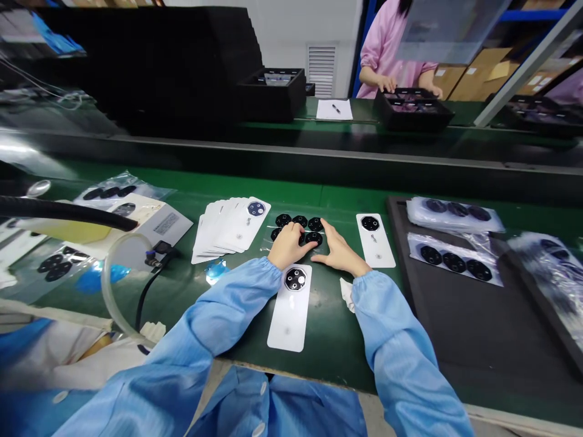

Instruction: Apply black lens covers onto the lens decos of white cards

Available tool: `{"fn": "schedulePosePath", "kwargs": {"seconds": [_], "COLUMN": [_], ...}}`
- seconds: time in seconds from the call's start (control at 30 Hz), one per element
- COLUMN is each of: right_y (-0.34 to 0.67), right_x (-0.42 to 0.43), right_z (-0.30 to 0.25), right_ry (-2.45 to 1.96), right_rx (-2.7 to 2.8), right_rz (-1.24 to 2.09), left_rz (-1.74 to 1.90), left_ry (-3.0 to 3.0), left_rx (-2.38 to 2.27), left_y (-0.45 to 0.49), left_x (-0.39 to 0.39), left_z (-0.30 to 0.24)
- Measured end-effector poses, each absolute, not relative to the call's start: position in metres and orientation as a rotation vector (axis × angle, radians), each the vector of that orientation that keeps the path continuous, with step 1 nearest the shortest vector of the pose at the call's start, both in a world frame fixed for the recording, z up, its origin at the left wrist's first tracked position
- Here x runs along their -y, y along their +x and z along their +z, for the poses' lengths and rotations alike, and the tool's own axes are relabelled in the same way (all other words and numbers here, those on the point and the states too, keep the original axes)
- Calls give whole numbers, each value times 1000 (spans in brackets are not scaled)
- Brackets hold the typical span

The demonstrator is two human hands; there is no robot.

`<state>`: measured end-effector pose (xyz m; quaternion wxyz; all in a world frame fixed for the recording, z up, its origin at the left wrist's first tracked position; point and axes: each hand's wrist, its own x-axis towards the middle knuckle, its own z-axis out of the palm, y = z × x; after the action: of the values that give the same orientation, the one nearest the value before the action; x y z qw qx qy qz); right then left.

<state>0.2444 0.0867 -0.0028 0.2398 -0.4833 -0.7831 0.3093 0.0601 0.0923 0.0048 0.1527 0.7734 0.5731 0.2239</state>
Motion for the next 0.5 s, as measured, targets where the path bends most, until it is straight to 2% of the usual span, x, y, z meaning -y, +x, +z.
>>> {"fn": "schedulePosePath", "kwargs": {"seconds": [0.17, 0.5], "right_y": [248, 247], "right_x": [-90, -89], "right_z": [-21, -21], "right_ry": [-1348, -1354], "right_rx": [2200, 2217], "right_rz": [861, 841], "left_rz": [472, 214], "left_ry": [2271, 2262], "left_rx": [-1711, -1713], "left_y": [67, 76], "left_x": [-102, -118], "left_z": [1, 12]}}
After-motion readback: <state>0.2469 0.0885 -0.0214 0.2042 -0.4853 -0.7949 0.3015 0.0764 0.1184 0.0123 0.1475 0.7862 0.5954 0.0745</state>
